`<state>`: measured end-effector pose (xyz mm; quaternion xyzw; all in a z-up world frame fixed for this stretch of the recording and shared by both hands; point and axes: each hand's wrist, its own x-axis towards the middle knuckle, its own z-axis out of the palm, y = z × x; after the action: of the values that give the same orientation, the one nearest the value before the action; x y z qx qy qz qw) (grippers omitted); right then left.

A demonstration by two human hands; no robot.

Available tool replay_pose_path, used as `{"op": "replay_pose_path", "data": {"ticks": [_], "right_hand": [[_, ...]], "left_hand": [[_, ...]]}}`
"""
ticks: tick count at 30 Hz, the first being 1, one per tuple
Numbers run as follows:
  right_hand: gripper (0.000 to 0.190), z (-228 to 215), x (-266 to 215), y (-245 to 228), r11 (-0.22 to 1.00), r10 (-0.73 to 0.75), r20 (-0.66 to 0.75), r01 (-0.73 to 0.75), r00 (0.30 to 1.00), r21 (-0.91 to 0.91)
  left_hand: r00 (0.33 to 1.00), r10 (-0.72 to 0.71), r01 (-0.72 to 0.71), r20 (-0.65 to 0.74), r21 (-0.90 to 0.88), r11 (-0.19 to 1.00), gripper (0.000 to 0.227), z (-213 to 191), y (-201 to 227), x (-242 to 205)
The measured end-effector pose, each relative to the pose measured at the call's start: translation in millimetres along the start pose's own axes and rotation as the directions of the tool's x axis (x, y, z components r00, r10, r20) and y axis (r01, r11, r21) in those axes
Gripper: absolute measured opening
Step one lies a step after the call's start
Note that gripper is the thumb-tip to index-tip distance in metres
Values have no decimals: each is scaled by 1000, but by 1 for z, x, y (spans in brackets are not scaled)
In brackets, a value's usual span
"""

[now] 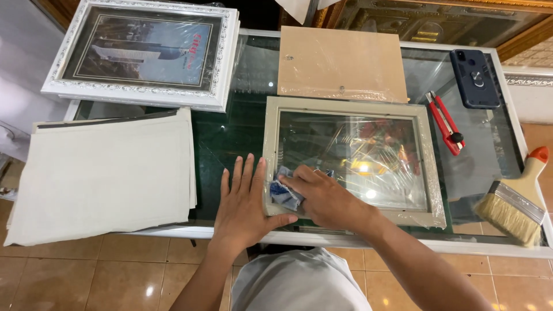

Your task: Clean picture frame glass and assemble a photo into a frame by securing it with tape and a backing board.

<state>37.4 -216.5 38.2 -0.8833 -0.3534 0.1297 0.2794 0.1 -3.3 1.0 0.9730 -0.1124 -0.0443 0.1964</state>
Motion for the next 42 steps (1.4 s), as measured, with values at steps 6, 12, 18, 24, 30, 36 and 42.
{"op": "replay_pose_path", "data": {"ticks": [6,12,18,24,30,36,42], "right_hand": [[67,-22,-17,17,967,119,-130,-85,984,239],[47,-54,-70,65,956,289,-368,-247,883,157],[47,-82,-116,91,848,482,-379,-529,790,-23],[54,-54,-106,90,862,447,-282,-493,849,-120],[51,-36,-71,67,919,359,-246,-387,900,-75],[47,-15,-39,40,977,177,-202,-197,963,-86],[48,4,7,3,997,71,-133,-71,989,3]], "left_hand": [[1000,12,-12,-18,6,1000,139,2,-1,0],[1000,-6,6,3,9,1000,141,1,-1,1],[999,-20,19,36,24,1000,143,5,-3,3],[999,-18,17,43,27,999,142,4,-3,3],[999,-19,19,29,18,1000,140,1,0,3],[1000,-14,14,13,6,1000,139,0,0,2],[1000,0,1,-19,16,1000,137,0,0,1]]}}
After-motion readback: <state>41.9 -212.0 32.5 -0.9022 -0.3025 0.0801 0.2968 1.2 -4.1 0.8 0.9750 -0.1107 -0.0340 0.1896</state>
